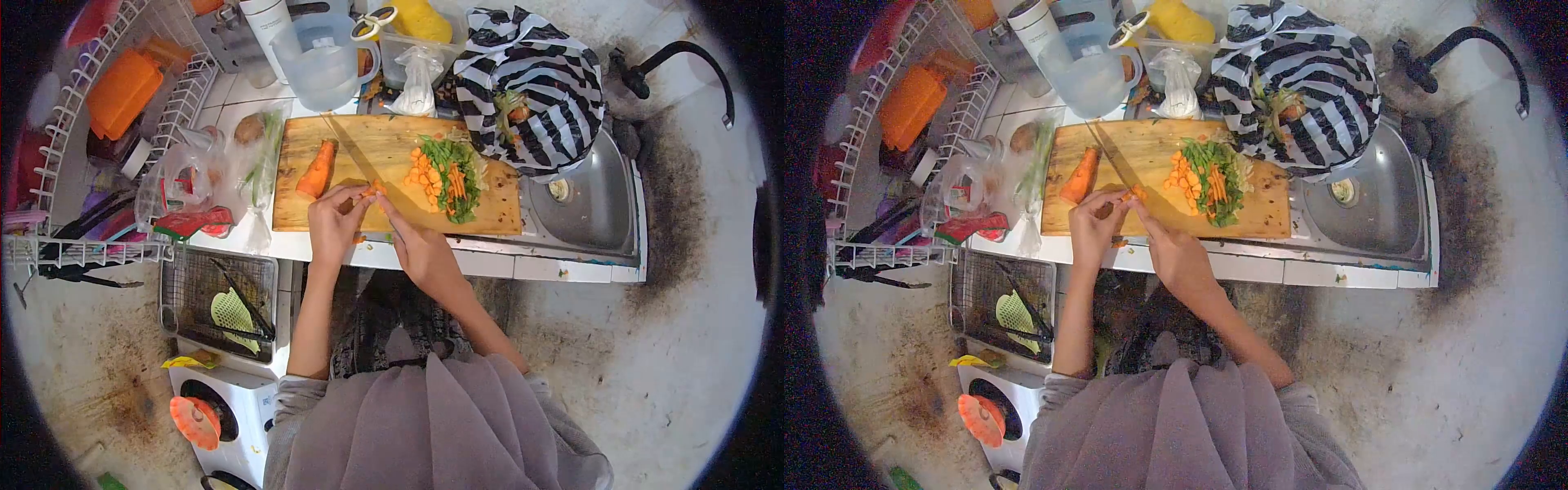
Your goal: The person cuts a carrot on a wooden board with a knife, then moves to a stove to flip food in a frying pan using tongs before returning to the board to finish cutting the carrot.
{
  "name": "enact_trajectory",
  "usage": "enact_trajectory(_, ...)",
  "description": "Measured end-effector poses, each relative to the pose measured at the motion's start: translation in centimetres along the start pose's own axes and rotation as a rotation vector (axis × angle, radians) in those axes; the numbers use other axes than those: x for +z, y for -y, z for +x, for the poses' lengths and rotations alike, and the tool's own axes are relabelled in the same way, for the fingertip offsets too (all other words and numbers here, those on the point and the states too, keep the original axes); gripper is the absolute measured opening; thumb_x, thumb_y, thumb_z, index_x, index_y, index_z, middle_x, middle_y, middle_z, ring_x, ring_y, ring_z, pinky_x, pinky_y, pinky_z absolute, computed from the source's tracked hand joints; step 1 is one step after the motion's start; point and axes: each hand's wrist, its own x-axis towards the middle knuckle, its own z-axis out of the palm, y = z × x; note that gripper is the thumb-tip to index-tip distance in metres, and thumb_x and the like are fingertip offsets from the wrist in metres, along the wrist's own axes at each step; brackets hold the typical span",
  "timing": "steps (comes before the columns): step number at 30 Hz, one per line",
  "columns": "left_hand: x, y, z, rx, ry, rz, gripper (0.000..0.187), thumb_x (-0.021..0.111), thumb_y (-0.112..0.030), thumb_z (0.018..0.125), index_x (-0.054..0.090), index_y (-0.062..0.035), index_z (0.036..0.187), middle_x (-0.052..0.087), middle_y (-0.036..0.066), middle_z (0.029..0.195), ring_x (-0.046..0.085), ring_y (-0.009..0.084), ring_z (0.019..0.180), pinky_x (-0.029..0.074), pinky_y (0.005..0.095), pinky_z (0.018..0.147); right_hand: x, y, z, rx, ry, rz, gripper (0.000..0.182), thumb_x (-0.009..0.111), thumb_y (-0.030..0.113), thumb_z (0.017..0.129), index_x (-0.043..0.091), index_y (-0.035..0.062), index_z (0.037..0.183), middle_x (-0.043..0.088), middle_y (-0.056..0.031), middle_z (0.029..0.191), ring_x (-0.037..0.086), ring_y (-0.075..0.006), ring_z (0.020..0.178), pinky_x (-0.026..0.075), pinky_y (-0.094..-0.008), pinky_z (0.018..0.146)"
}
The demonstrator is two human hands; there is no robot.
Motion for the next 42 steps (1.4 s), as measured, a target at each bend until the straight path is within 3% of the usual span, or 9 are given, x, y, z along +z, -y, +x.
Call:
enact_trajectory(6,0.3,0.9,0.1,0.081,-0.031,0.027,0.021,0.077,-0.010,0.073,0.071,-0.0009,0.091,0.068,0.012,0.081,0.063,0.0180,0.066,0.048,0.0276,0.061,-0.9,-0.9,-0.9,-0.058,-0.049,0.109,0.059,0.052,0.005,0.089,0.033,0.0137,0.145,0.059,-0.0288,0.111,0.058,-0.0437,0.099,0.046,-0.0474,0.085)
enact_trajectory(9,0.1,0.3,0.0,0.002,-0.015,0.001,0.021,0.077,-0.011,0.074,0.071,-0.0007,0.091,0.069,0.011,0.080,0.062,0.0170,0.063,0.047,0.0270,0.059,-1.3,-1.1,-1.6,-0.059,-0.062,0.136,0.062,0.053,0.006,0.091,0.029,0.0169,0.147,0.058,-0.0270,0.118,0.059,-0.0421,0.102,0.047,-0.0402,0.086)
enact_trajectory(12,0.2,0.6,0.0,0.009,-0.012,-0.003,0.021,0.077,-0.012,0.074,0.071,-0.0002,0.090,0.069,0.011,0.080,0.060,0.0157,0.061,0.046,0.0269,0.058,-1.8,-1.0,-2.1,0.098,-0.019,0.114,0.063,0.054,0.006,0.090,0.030,0.0202,0.147,0.058,-0.0250,0.118,0.061,-0.0407,0.099,0.047,-0.0413,0.084)
enact_trajectory(17,0.3,0.8,0.0,0.025,-0.014,-0.025,0.021,0.077,-0.013,0.075,0.071,-0.0004,0.092,0.068,0.010,0.079,0.059,0.0162,0.061,0.046,0.0271,0.058,-2.5,-2.1,-2.2,0.116,-0.189,-0.138,0.061,0.055,0.010,0.089,0.035,0.0250,0.144,0.064,-0.0226,0.097,0.063,-0.0393,0.081,0.050,-0.0463,0.069)
enact_trajectory(24,0.3,1.1,0.0,0.074,-0.025,-0.003,0.024,0.077,-0.015,0.075,0.071,-0.0015,0.093,0.068,0.010,0.081,0.062,0.0179,0.068,0.048,0.0291,0.063,-2.4,-2.6,-2.3,0.097,-0.239,-0.053,0.062,0.055,0.009,0.088,0.034,0.0264,0.144,0.064,-0.0218,0.101,0.063,-0.0402,0.083,0.051,-0.0453,0.071)
enact_trajectory(30,0.4,0.9,-0.3,0.069,0.032,-0.022,0.030,0.076,-0.015,0.076,0.069,-0.0060,0.103,0.066,0.008,0.085,0.062,0.0205,0.077,0.048,0.0312,0.069,-1.5,-3.8,-2.2,0.068,-0.228,0.299,0.061,0.052,0.007,0.091,0.031,0.0216,0.146,0.059,-0.0198,0.122,0.063,-0.0262,0.100,0.047,-0.0337,0.085)
enact_trajectory(32,0.4,0.6,-0.3,0.211,0.113,0.042,0.031,0.073,-0.015,0.078,0.068,-0.0076,0.108,0.065,0.008,0.089,0.061,0.0210,0.082,0.047,0.0326,0.074,-1.2,-4.5,-2.1,0.131,-0.210,0.447,0.059,0.052,0.007,0.093,0.031,0.0152,0.147,0.058,-0.0035,0.118,0.051,-0.0090,0.075,0.045,-0.0240,0.068)
enact_trajectory(39,2.4,-1.7,-0.4,0.471,0.295,0.268,0.036,0.065,-0.019,0.084,0.063,-0.0168,0.120,0.056,0.004,0.092,0.055,0.0231,0.091,0.038,0.0363,0.081,-1.3,-4.4,-2.1,0.010,-0.310,0.407,0.057,0.050,0.007,0.094,0.030,0.0120,0.147,0.055,-0.0036,0.111,0.043,-0.0046,0.069,0.041,-0.0204,0.061)
enact_trajectory(42,2.5,-2.1,-0.6,0.417,0.241,0.263,0.036,0.066,-0.018,0.084,0.063,-0.0144,0.119,0.057,0.006,0.092,0.056,0.0236,0.091,0.039,0.0361,0.082,-1.8,-3.6,-2.5,0.162,-0.219,0.462,0.057,0.050,0.008,0.094,0.029,0.0112,0.147,0.053,-0.0075,0.128,0.054,-0.0094,0.087,0.044,-0.0222,0.073)
